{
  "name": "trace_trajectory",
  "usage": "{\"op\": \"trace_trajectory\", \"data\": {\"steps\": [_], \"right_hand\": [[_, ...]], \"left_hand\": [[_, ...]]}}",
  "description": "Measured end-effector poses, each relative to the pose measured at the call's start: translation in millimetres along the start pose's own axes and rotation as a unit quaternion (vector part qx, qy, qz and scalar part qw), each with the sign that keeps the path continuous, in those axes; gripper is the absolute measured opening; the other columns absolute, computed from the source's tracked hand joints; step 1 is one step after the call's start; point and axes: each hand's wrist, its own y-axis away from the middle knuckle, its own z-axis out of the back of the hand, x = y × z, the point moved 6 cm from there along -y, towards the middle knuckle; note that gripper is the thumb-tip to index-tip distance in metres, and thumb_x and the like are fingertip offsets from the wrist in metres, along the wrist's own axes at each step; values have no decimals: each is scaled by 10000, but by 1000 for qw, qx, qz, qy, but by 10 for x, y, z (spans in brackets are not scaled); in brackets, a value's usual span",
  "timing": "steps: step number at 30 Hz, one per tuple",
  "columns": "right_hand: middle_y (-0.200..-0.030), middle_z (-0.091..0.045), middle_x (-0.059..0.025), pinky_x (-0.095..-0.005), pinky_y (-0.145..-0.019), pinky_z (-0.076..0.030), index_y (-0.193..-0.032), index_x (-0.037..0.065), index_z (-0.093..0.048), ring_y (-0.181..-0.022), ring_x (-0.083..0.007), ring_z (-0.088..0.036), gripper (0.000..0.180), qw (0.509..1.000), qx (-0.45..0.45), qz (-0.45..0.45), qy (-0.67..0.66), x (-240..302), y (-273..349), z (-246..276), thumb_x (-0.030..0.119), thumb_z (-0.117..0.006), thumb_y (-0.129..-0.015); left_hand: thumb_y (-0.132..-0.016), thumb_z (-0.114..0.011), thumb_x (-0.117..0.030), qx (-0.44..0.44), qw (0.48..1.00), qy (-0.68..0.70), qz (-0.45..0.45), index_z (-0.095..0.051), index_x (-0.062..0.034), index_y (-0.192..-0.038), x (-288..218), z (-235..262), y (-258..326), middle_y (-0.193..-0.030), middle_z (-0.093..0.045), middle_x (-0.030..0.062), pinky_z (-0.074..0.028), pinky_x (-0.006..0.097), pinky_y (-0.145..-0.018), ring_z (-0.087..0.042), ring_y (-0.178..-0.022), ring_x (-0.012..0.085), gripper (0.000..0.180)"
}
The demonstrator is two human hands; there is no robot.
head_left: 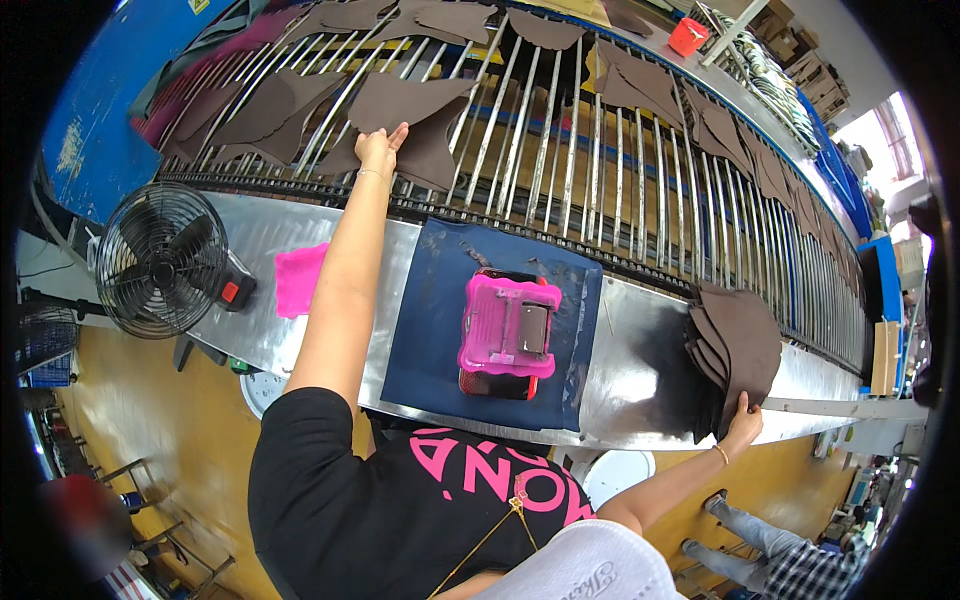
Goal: The person repeatedly picks up brown fabric pieces from a conveyor belt, briefly holds them, and places them into a stack on the right side of the work surface. The person continues this cycle throughout the clip.
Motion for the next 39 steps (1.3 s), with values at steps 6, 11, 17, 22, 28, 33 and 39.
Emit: {"op": "trace_trajectory", "data": {"steps": [6, 11, 17, 22, 28, 33, 39], "right_hand": [[-1173, -554, -257, -443, -896, -427, -1186, -81, -480, -1088, -380, -532, 661, 999, 23, -45, 6, 250, 95, 105, 440, -636, -810], [-1173, -552, -254, -441, -880, -431, -1198, 3, -486, -1084, -421, -518, 465, 985, -128, 96, -64, 132, 42, 288, 360, -524, -903], [-1093, -595, -219, -361, -839, -449, -1144, 2, -486, -989, -318, -582, 372, 942, -168, 155, -244, 1298, 914, 1328, 309, -512, -935], [-994, -612, -118, -248, -783, -463, -1061, 17, -493, -884, -143, -560, 280, 785, -35, 211, -581, 1455, 814, 1137, 227, -593, -907], [-880, -613, -65, -229, -763, -465, -924, 79, -460, -816, -100, -555, 207, 743, -18, 239, -625, 1722, 1079, 925, 182, -634, -879], [-672, -385, 65, -171, -549, -236, -756, 74, -470, -626, -20, -299, 248, 726, -72, 196, -655, 1638, 1134, 1065, 221, -609, -900], [-727, -571, -20, -199, -569, -447, -837, 60, -477, -618, -76, -512, 240, 692, -96, 75, -712, 1171, 907, 1118, 229, -645, -869]], "left_hand": [[-966, -335, -127, 60, 972, 64, 219, -321, 98, -1074, 141, 171, -22, -1102, -474, 359, -601, 409, -687, -629, -882, 418, 250], [-944, -465, -234, 151, 951, -144, 229, -352, 75, -1101, -176, -113, 850, -1000, -552, 313, -597, 343, -647, -650, -833, 368, 364], [-912, -548, -260, 373, 846, -343, 166, -484, -30, -1095, -548, -658, 2065, -969, -609, 153, -567, 304, -628, -672, -773, 243, 300], [-901, -567, -302, 555, 731, -381, 116, -491, -21, -1211, -516, -1218, 3026, -1043, -595, 131, -554, 327, -718, -640, -920, 213, 425], [-840, -656, -165, 607, 713, -346, 57, -427, -21, -1298, -334, -1686, 3679, -946, -555, 56, -557, 270, -690, -570, -819, 111, 532], [-830, -640, -127, 572, 709, -413, -20, -578, 27, -1009, -343, -1996, 3811, -717, -608, 52, -450, 236, -403, -559, -552, 84, 244], [-944, -496, -270, 609, 712, -347, -23, -530, -28, -1032, -379, -2233, 3832, -834, -613, 74, -473, 176, -455, -662, -703, 135, 260]]}}
